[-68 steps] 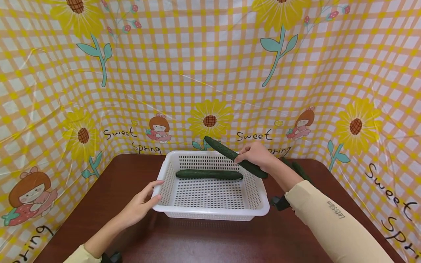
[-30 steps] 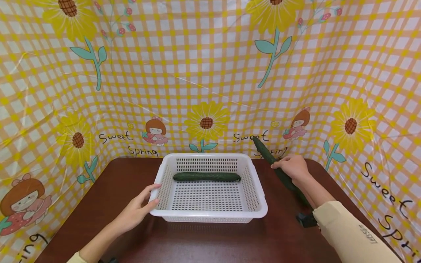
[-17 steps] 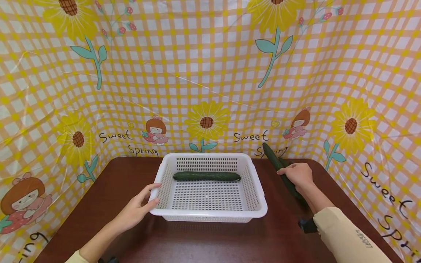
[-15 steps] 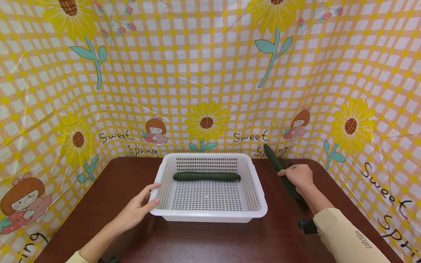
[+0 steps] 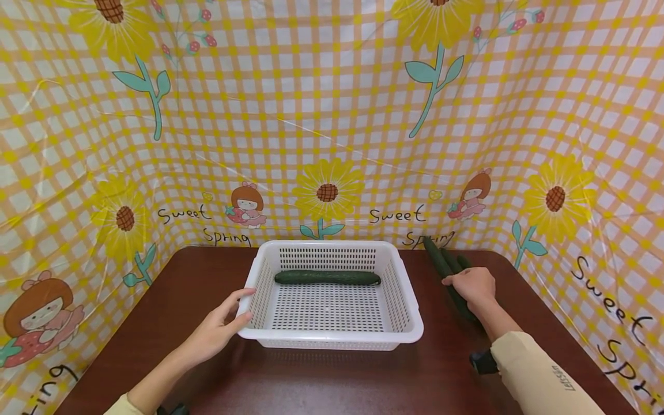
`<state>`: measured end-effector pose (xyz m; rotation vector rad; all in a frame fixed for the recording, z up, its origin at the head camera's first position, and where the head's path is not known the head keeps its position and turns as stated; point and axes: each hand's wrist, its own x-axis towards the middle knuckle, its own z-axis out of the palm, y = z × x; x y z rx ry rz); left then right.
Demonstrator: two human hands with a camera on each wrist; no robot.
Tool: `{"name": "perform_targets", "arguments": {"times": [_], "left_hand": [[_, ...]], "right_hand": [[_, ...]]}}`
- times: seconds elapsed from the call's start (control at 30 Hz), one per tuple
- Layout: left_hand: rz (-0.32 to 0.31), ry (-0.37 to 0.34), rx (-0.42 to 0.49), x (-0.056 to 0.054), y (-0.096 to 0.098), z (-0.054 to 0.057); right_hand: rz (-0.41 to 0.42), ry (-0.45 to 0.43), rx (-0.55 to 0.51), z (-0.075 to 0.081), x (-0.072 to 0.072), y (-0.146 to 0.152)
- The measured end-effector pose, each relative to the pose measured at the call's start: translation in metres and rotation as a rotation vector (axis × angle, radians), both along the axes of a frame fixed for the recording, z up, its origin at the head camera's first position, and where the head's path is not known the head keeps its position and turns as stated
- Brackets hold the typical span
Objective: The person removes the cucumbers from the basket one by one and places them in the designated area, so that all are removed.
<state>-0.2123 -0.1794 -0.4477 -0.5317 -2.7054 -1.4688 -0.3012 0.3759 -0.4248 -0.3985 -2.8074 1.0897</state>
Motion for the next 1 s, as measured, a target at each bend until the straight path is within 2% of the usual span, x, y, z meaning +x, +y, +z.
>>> {"name": "perform_targets", "arguments": {"times": [0.2,0.5,0.67,0.83,1.0], "left_hand": [[-0.003,-0.002,0.006,0.0,0.0,-0.001],[0.002,-0.013,0.023,0.002,0.001,0.0],[0.001,-0.015,0.029,0.002,0.0,0.0],[-0.006,-0.004,0.019,0.001,0.0,-0.001],[0.011,-0.006,0.006,0.002,0.001,-0.001]], "right_hand": [[-0.031,-0.002,0.06,-0.006,0.003,0.003],[-0.027,-0.003,0.099,-0.012,0.004,0.005],[-0.037,-0.035,0.111,-0.011,0.002,0.003],[-0.065,-0.097,0.167,-0.01,-0.001,0.001],[-0.07,-0.129,0.184,-0.013,-0.001,-0.001]]}}
